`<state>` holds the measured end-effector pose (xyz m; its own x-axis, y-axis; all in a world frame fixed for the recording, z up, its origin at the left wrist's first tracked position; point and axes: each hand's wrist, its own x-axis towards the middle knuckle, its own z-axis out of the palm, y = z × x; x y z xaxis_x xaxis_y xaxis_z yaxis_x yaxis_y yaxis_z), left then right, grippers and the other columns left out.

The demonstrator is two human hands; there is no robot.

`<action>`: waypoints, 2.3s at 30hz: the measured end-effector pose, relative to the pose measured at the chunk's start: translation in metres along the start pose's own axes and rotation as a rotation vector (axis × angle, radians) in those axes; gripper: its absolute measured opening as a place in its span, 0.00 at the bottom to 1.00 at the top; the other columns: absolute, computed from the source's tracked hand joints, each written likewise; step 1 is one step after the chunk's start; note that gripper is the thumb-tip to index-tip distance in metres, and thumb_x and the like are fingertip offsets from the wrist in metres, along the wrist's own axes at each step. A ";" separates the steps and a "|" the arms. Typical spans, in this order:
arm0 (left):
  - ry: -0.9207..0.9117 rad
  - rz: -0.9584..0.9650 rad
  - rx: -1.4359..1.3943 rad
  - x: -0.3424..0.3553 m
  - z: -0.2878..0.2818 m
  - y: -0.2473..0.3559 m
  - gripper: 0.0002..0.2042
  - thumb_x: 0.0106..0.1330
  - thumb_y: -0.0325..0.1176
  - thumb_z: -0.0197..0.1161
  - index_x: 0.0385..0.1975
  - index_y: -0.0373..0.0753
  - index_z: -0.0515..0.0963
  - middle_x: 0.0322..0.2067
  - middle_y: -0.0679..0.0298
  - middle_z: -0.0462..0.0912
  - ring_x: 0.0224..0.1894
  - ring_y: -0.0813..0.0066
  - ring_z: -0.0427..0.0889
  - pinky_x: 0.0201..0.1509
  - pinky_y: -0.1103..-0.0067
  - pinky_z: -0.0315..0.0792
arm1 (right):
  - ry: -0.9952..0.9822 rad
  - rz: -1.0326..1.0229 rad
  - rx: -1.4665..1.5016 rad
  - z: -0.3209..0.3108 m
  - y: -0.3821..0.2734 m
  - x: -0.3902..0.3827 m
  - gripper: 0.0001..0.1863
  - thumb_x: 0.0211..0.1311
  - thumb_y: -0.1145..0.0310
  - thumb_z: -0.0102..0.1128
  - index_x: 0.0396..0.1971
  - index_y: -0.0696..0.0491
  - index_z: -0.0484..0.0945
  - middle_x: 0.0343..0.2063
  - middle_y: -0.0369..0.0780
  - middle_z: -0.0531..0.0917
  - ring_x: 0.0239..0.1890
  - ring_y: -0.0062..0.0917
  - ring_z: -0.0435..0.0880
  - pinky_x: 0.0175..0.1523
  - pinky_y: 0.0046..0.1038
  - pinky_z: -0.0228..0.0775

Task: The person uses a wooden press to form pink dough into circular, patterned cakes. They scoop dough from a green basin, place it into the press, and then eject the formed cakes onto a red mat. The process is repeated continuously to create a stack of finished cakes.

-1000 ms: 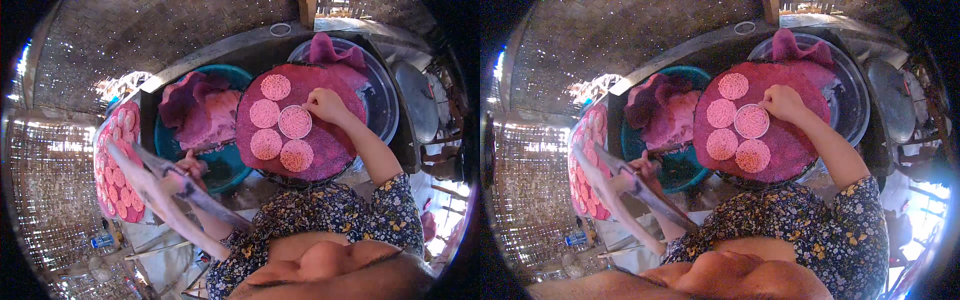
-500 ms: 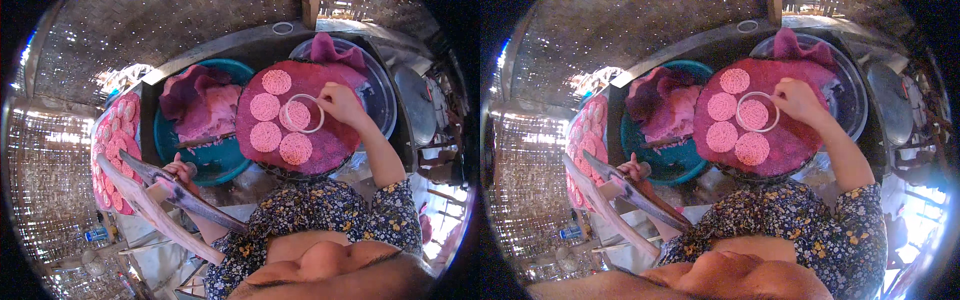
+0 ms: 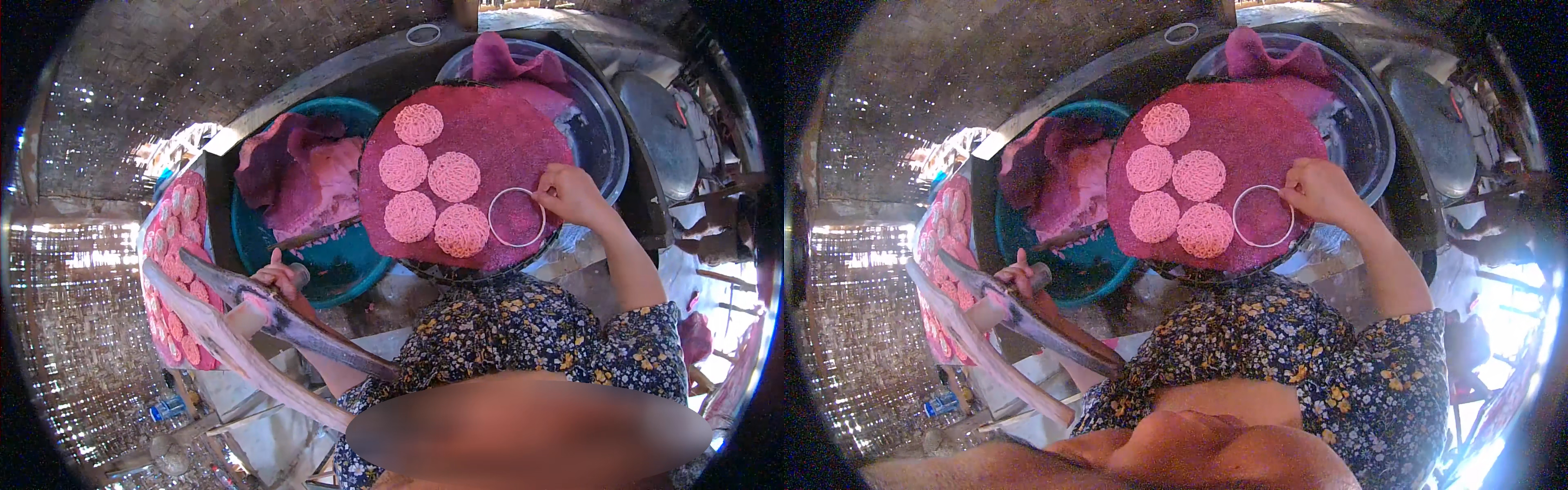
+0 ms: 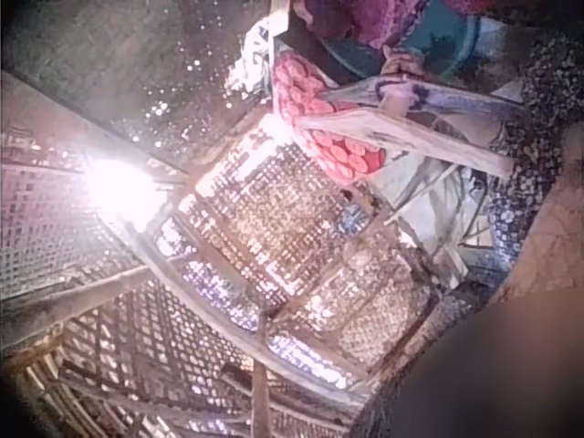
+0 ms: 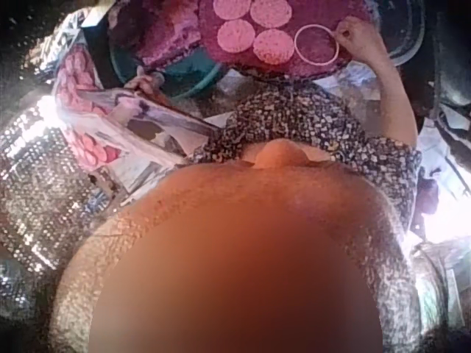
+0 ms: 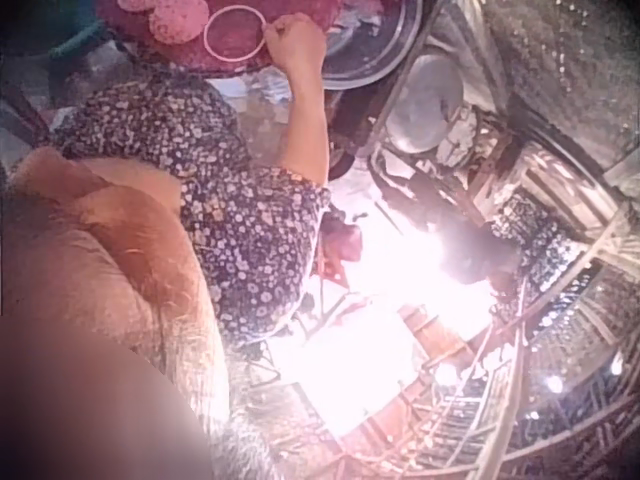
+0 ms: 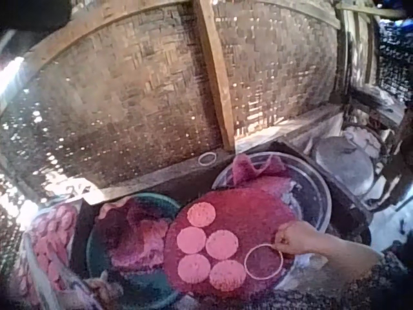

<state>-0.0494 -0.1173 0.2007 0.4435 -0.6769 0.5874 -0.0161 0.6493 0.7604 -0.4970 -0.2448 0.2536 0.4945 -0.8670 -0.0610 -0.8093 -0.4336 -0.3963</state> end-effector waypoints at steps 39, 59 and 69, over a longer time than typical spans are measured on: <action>-0.405 0.063 0.628 0.011 0.078 -0.038 0.17 0.54 0.34 0.60 0.41 0.33 0.68 0.37 0.56 0.74 0.38 0.62 0.74 0.47 0.66 0.68 | -0.792 0.213 0.778 0.034 -0.010 -0.069 0.28 0.60 0.50 0.50 0.51 0.57 0.64 0.43 0.42 0.76 0.40 0.27 0.77 0.44 0.25 0.71; -0.672 -0.533 -1.480 0.086 0.184 -0.055 0.42 0.49 0.21 0.57 0.64 0.48 0.42 0.55 0.52 0.59 0.63 0.55 0.54 0.62 0.60 0.56 | -0.769 0.317 1.541 0.006 -0.071 -0.043 0.56 0.34 0.34 0.60 0.57 0.62 0.55 0.46 0.50 0.71 0.46 0.39 0.74 0.50 0.40 0.66; -0.139 -0.717 -1.343 0.059 0.132 -0.135 0.34 0.54 0.68 0.44 0.52 0.46 0.63 0.24 0.66 0.76 0.31 0.66 0.75 0.41 0.65 0.70 | -0.771 0.424 1.254 0.034 -0.067 0.011 0.43 0.49 0.38 0.51 0.52 0.63 0.62 0.40 0.51 0.75 0.40 0.39 0.78 0.45 0.35 0.71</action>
<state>-0.1389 -0.2907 0.1697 -0.0821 -0.9518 0.2956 0.9909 -0.0461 0.1268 -0.4266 -0.2167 0.2482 0.6628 -0.3634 -0.6547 -0.3441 0.6288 -0.6973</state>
